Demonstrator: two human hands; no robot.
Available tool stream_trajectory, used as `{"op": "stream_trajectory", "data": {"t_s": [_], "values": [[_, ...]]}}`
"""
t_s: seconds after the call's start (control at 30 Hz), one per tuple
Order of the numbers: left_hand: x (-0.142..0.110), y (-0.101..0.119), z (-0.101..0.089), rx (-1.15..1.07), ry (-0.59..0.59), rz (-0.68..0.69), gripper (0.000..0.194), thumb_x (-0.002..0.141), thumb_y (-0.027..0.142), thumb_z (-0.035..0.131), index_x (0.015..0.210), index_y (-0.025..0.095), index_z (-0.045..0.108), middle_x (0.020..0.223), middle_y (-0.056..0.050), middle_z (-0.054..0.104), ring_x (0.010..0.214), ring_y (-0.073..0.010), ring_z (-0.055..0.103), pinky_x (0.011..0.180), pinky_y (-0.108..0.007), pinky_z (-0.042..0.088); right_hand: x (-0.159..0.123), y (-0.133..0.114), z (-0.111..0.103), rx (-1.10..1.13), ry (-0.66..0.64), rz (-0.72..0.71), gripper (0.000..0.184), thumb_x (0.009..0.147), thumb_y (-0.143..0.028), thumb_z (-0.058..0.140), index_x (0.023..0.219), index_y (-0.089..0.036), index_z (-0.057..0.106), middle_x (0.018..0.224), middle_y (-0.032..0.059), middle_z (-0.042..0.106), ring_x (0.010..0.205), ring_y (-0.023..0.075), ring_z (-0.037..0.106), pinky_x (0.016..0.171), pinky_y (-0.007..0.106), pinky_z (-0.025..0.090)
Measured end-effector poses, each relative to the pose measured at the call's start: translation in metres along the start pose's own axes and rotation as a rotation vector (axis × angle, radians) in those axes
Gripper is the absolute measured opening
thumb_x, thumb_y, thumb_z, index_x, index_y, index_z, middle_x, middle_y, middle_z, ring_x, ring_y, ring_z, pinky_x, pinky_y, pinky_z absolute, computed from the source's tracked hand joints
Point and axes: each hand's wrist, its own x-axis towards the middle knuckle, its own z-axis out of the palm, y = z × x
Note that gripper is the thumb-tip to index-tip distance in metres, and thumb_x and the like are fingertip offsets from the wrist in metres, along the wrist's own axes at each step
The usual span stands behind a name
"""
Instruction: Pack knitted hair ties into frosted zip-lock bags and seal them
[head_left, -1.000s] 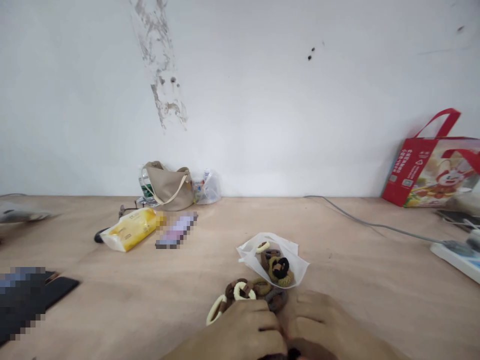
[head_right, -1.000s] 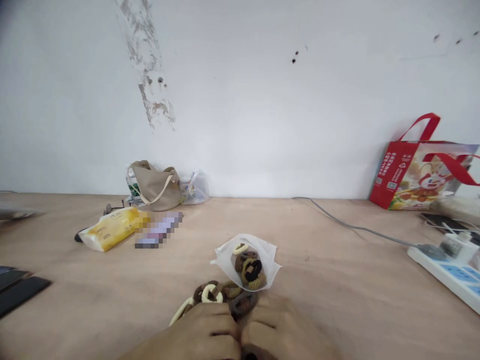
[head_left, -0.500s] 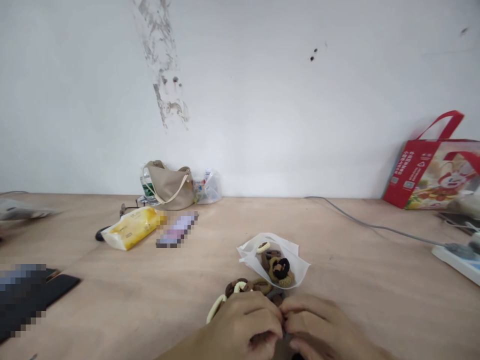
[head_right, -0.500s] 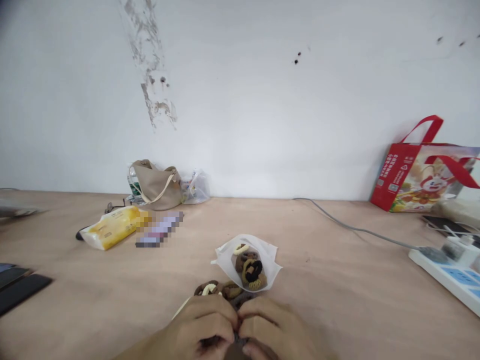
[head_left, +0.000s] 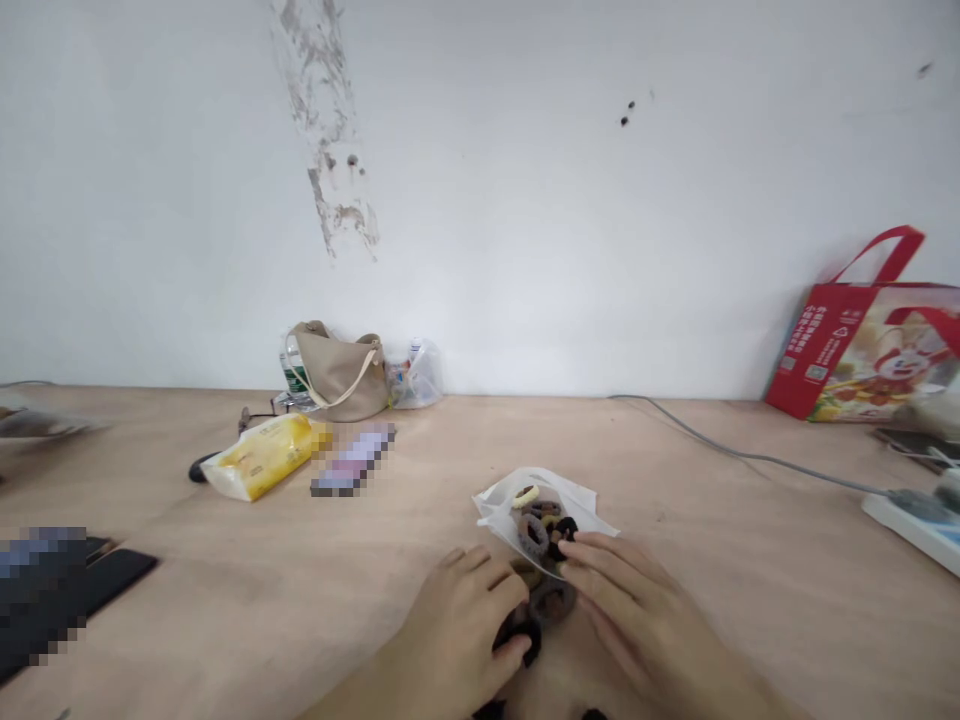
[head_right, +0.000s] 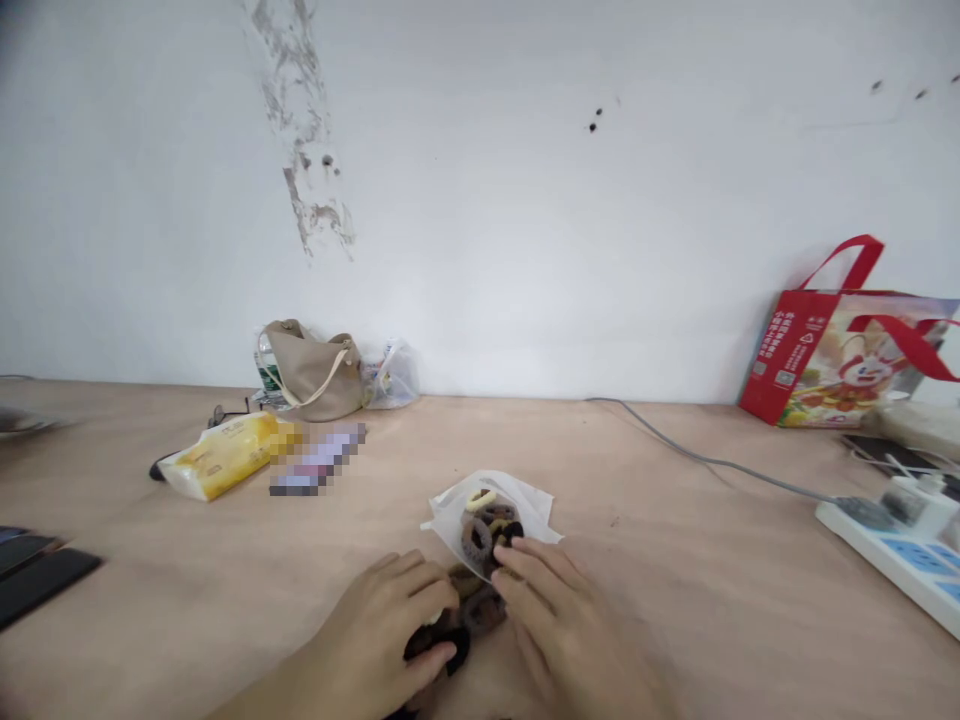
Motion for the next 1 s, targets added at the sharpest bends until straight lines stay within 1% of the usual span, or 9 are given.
{"op": "stream_trajectory", "data": {"t_s": [0.1,0.23,0.33,0.4,0.53,0.67,0.87,0.93,1.0], "values": [[0.001,0.001,0.0,0.001,-0.078,0.002,0.011,0.076,0.011,0.065,0.084,0.02,0.064,0.09,-0.002,0.069,0.085,-0.0218,0.061,0.075,-0.032,0.047,0.006,-0.007,-0.007,0.117,-0.037,-0.111,0.032,0.083,-0.003,0.044,0.104,-0.02,0.061,0.101,0.0042,0.071,0.092,0.0169,0.063,0.081,0.03,0.051],[0.0,-0.001,0.003,-0.072,-0.06,0.016,0.024,0.075,0.001,0.055,0.085,0.02,0.065,0.087,-0.001,0.07,0.079,-0.0172,0.062,0.071,-0.026,0.047,0.008,-0.013,-0.003,0.228,-0.05,-0.215,0.021,0.085,-0.006,0.046,0.093,-0.02,0.059,0.087,0.001,0.071,0.072,0.0138,0.059,0.066,0.026,0.047],[-0.003,-0.002,0.004,-0.152,-0.003,0.046,0.027,0.069,-0.001,0.054,0.082,0.02,0.064,0.084,0.0,0.069,0.076,-0.016,0.062,0.07,-0.024,0.046,0.004,-0.013,0.002,0.235,-0.076,-0.187,0.021,0.088,-0.008,0.044,0.096,-0.021,0.058,0.095,0.0014,0.071,0.08,0.0137,0.061,0.075,0.025,0.047],[-0.004,-0.001,0.004,-0.21,0.039,0.148,0.027,0.068,-0.002,0.053,0.081,0.02,0.063,0.083,0.0,0.069,0.078,-0.0155,0.062,0.072,-0.023,0.046,0.001,-0.013,0.003,0.235,-0.077,-0.127,0.019,0.09,-0.012,0.044,0.097,-0.022,0.058,0.105,0.0019,0.069,0.09,0.0137,0.062,0.083,0.023,0.047],[-0.006,0.001,0.002,-0.314,0.186,0.386,0.029,0.077,-0.003,0.046,0.084,0.021,0.06,0.084,-0.001,0.071,0.079,-0.0135,0.064,0.076,-0.022,0.047,-0.003,-0.012,0.002,0.317,-0.045,-0.073,0.014,0.092,-0.017,0.043,0.091,-0.024,0.056,0.104,0.0026,0.069,0.095,0.0123,0.063,0.088,0.02,0.047],[-0.004,0.002,0.002,-0.371,0.296,0.504,0.029,0.083,-0.002,0.041,0.083,0.021,0.058,0.082,-0.003,0.071,0.078,-0.0131,0.066,0.077,-0.023,0.05,-0.001,-0.009,-0.002,0.379,-0.104,-0.074,0.016,0.089,-0.01,0.043,0.092,-0.022,0.053,0.111,0.0067,0.066,0.099,0.0114,0.064,0.088,0.019,0.048],[-0.004,0.006,-0.004,-0.38,0.385,0.528,0.028,0.082,-0.004,0.044,0.088,0.02,0.057,0.088,-0.006,0.07,0.094,-0.0162,0.063,0.086,-0.027,0.05,0.001,-0.006,-0.007,0.42,-0.109,-0.045,0.021,0.088,-0.006,0.041,0.092,-0.023,0.054,0.097,0.0042,0.068,0.087,0.0097,0.066,0.077,0.015,0.051],[-0.004,0.006,-0.006,-0.335,0.412,0.471,0.025,0.08,-0.002,0.049,0.088,0.019,0.058,0.095,-0.007,0.069,0.097,-0.018,0.061,0.085,-0.028,0.049,0.0,-0.004,-0.005,0.305,-0.036,0.003,0.03,0.088,-0.005,0.04,0.106,-0.022,0.056,0.107,0.0064,0.067,0.097,0.0122,0.065,0.083,0.018,0.051],[-0.004,0.005,-0.007,-0.272,0.343,0.397,0.018,0.078,0.004,0.059,0.086,0.019,0.058,0.097,-0.005,0.068,0.089,-0.018,0.06,0.08,-0.028,0.048,-0.002,-0.002,-0.001,0.137,0.013,0.056,0.04,0.088,-0.007,0.04,0.123,-0.019,0.052,0.125,0.0097,0.061,0.112,0.0172,0.059,0.092,0.026,0.05]]}}
